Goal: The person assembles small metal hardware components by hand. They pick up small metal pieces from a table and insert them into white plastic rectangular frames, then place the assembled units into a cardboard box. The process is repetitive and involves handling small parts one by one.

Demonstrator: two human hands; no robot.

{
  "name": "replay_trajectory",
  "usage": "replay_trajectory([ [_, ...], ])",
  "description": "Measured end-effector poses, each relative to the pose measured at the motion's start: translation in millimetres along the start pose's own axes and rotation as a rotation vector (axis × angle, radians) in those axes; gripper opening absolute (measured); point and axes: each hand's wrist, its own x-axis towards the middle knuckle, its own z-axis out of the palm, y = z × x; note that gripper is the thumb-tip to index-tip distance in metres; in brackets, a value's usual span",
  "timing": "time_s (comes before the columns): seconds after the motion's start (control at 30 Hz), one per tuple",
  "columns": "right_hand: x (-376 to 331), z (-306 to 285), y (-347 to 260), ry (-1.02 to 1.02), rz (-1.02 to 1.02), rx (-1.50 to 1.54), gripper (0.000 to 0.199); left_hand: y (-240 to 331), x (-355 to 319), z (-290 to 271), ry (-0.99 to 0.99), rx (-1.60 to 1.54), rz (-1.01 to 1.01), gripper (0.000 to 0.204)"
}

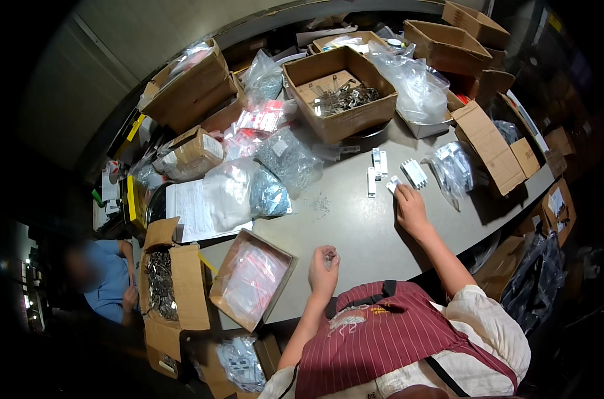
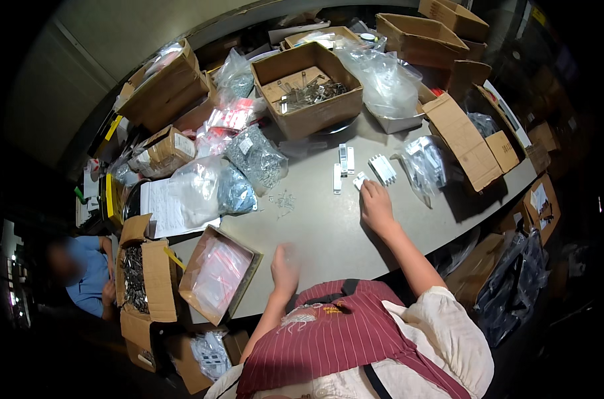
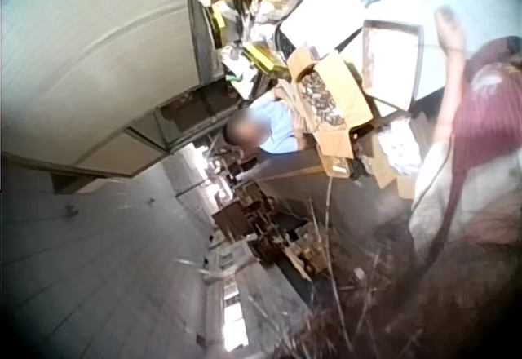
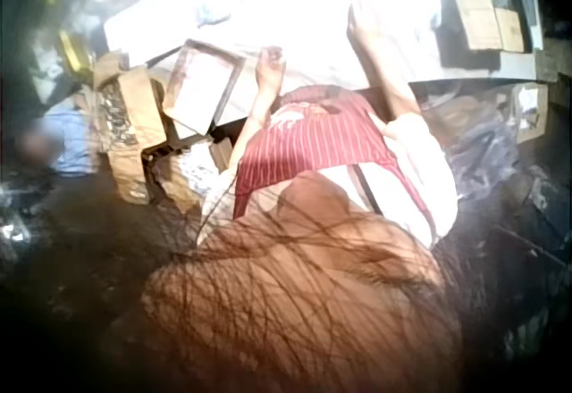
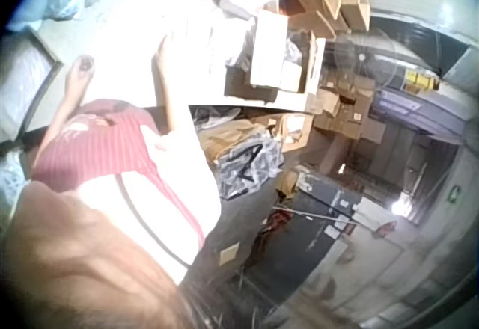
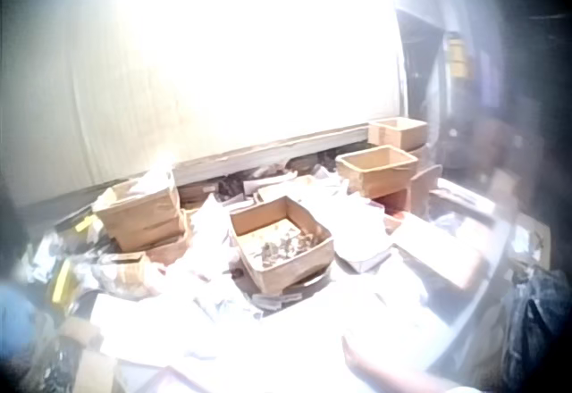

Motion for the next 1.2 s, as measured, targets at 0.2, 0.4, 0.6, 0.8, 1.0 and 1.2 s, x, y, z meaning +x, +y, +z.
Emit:
replay_trajectory([
  [0.2,-23.9,-46.7,-36.8,-0.048,0.064,0.298,0.045,1.0,-4.3,3.6,0.038,-0.082,-0.042,0.022],
  [0.4,-32.0,-60.5,-43.8,-0.303,0.3,0.275,0.053,0.7,-2.9,1.4,0.003,-0.033,-0.002,0.023],
  [0.6,-15.0,-92.1,-80.3,-0.601,0.899,1.666,0.034,4.9,3.3,4.0,-0.11,-0.167,0.024,0.028],
  [0.8,6.9,-107.6,-96.4,-0.976,0.714,1.484,0.036,12.1,15.0,11.3,-0.404,-0.385,-0.181,0.032],
  [1.0,54.3,-127.4,-101.9,-1.27,0.31,1.111,0.039,12.9,24.9,2.6,-0.727,-0.433,-0.302,0.032],
  [1.2,84.2,-119.9,-113.0,-0.952,0.228,1.177,0.038,75.3,31.9,-35.3,-0.786,-0.957,-0.63,0.036],
])
